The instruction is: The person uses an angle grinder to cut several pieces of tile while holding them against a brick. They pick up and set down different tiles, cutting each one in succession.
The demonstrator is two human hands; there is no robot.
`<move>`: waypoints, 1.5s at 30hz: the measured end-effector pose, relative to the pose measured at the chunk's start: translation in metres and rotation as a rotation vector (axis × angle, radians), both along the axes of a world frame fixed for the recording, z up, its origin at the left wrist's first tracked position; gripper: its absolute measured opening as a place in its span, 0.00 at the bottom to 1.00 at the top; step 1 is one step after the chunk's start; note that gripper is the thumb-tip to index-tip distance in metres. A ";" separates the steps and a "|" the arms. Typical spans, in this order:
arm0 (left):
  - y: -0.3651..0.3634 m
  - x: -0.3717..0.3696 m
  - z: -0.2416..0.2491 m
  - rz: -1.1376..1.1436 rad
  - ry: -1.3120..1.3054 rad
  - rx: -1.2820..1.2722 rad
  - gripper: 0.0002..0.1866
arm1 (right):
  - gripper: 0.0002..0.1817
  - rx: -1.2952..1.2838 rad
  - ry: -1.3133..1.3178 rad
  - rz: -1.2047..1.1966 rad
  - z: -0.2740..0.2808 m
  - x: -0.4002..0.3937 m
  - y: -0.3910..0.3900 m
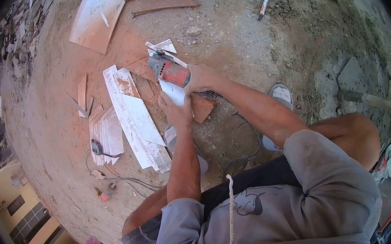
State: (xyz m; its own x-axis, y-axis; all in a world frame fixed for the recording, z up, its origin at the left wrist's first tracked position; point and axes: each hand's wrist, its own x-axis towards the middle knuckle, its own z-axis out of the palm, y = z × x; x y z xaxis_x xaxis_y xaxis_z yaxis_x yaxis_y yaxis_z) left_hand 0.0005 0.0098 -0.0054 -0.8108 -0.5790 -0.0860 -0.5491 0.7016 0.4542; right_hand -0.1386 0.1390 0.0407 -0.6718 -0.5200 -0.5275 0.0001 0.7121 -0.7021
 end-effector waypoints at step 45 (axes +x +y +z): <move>-0.077 -0.040 0.063 -1.020 -0.420 -0.488 0.40 | 0.27 -0.271 0.131 -0.394 0.078 -0.033 0.144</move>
State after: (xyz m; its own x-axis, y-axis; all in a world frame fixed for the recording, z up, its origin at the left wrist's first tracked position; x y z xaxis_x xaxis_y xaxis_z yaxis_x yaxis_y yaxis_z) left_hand -0.0392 -0.0674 0.0572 -0.8756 0.2666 -0.4029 0.3164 0.9466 -0.0613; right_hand -0.1712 0.2827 0.1189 -0.8964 -0.3202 -0.3065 0.1320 0.4672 -0.8742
